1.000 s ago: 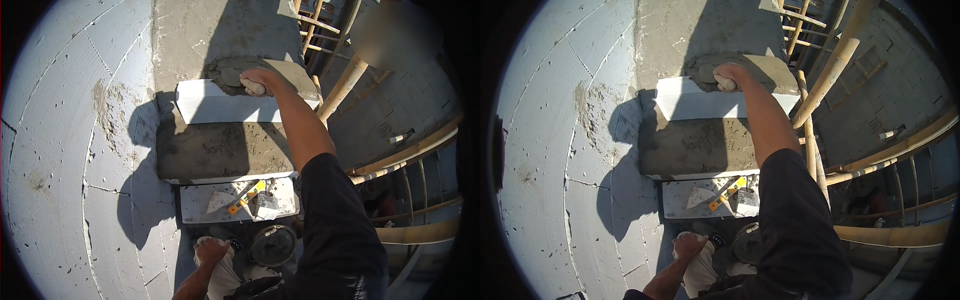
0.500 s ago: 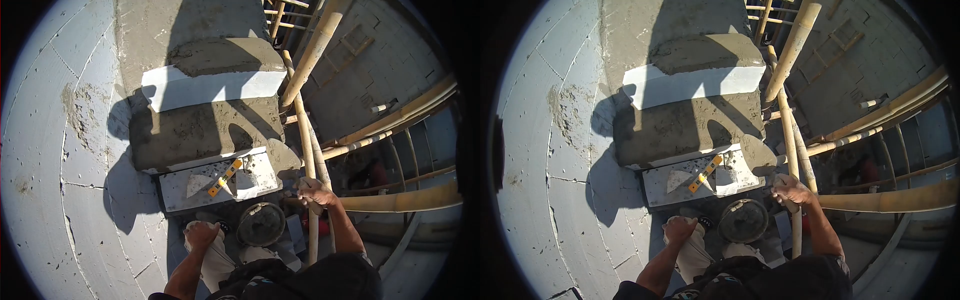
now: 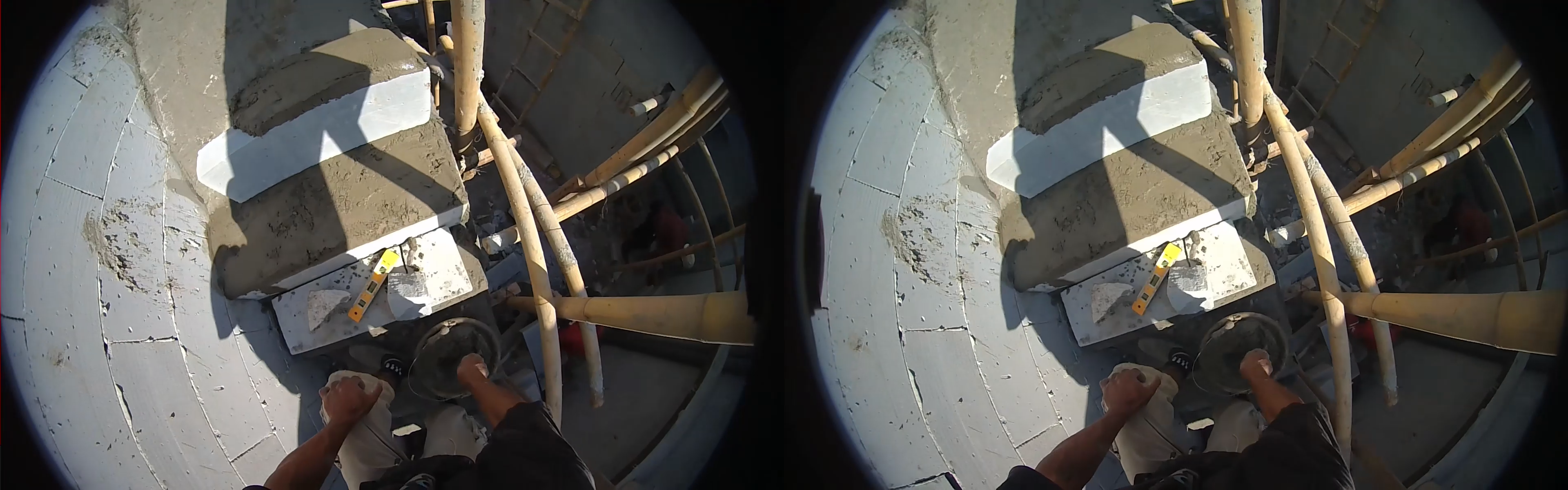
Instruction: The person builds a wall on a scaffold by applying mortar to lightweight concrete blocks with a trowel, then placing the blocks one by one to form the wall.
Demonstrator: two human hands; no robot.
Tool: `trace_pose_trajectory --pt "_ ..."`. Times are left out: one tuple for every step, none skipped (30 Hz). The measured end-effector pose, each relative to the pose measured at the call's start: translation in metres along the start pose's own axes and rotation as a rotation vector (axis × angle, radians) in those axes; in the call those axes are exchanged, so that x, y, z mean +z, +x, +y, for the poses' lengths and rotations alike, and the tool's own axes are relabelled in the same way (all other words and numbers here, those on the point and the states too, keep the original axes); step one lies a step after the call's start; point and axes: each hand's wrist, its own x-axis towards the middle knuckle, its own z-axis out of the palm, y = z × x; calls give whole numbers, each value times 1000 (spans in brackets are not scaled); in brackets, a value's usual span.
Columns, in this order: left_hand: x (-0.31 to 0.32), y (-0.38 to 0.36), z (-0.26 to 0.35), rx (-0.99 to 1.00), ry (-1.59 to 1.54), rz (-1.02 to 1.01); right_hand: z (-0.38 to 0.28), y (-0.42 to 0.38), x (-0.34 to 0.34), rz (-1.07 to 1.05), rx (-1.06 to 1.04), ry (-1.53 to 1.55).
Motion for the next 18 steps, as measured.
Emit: trace_pose_trajectory --pt "2 0 0 -6 8 3 -8 0 11 -25 -119 -138" --pt "4 -1 1 -8 12 4 -10 -4 23 -17 -185 -200" --pt "2 0 2 -18 11 -3 -8 -14 32 12 -172 -151" --pt "-4 0 7 -16 13 -30 -2 -28 39 74 -113 -28" --pt "-10 1 13 -11 16 -53 2 -42 44 140 -52 95" --pt "-15 2 18 -5 21 -70 4 -50 46 212 9 222" --pt "-12 5 20 11 36 -45 3 -54 51 283 67 350" --pt "-12 7 24 20 51 -31 5 -43 60 315 -39 396" --pt "-12 7 27 25 66 -25 11 -19 85 337 -145 441" --pt "-10 5 29 29 81 -26 7 -51 48 58 -52 1142" --pt "-7 6 28 31 81 -29 1 -91 -1 -112 224 1810" --pt "-6 4 29 33 83 -25 -1 -82 8 -190 224 1940" --pt "-6 3 30 37 86 -17 -7 -63 19 -267 221 2071" --pt "-5 3 31 42 89 -11 -11 -50 30 -347 220 2202" --pt "-7 2 35 45 97 -30 -17 -48 37 -289 254 2073" --pt "-6 -2 34 45 103 -29 -13 -50 45 -282 253 1976" --pt "-6 -3 36 53 112 -22 -4 -49 50 -268 245 1887" --pt "-7 -2 38 64 118 -14 8 -48 56 -250 239 1797"
